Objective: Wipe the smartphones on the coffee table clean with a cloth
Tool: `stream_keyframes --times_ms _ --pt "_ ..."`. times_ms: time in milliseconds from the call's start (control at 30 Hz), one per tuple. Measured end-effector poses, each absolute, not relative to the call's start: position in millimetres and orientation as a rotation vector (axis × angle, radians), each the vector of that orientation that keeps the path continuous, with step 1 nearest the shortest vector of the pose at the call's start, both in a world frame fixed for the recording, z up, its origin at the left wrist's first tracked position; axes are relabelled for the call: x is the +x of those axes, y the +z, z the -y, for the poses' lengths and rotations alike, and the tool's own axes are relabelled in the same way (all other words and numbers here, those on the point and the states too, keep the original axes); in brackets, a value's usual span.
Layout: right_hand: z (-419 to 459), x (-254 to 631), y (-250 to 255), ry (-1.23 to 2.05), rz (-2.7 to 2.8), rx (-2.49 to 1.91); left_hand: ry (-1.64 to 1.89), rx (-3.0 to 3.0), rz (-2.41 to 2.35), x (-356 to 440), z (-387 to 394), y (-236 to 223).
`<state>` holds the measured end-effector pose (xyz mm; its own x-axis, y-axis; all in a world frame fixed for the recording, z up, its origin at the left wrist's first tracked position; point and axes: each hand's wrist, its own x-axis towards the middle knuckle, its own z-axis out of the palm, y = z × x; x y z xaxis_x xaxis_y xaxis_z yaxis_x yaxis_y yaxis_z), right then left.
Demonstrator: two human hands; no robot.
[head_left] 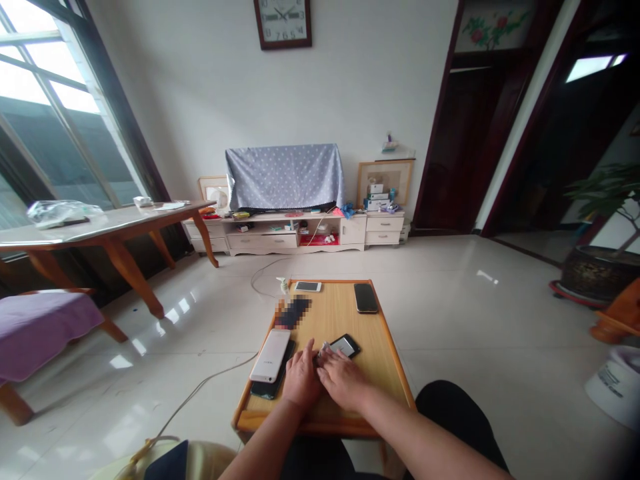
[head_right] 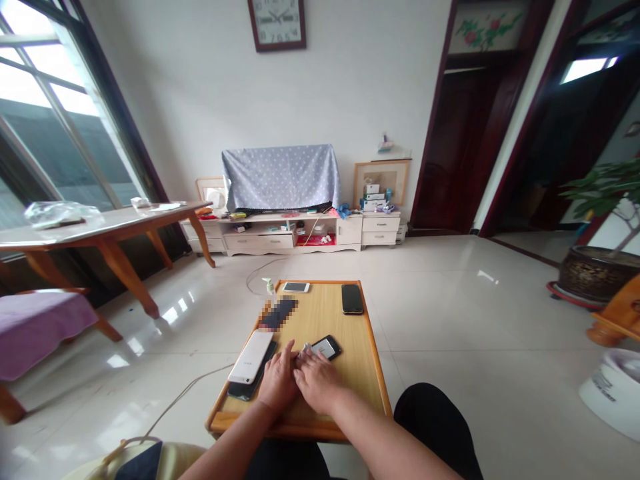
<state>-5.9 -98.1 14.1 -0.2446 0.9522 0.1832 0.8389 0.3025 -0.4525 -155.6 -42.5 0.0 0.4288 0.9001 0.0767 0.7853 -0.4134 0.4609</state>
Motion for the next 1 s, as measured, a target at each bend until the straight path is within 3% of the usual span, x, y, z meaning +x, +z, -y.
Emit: stream_keyframes --times_ms 333,567,800,1000 --pt "100 44 4 0.227 1.881 -1.991 0.48 2.315 -1.439 -156 47 8" --pt "119 6 -1 0.281 2.039 -1.711 0.475 2.352 -1.419 -159 47 8" --pt "106 33 -1 0.196 1.837 -1.955 0.509 2.312 -1.44 -160 49 10" --pt "119 0 -3 0.276 2.018 -1.771 0.525 2.343 -1.419 -163 46 1"
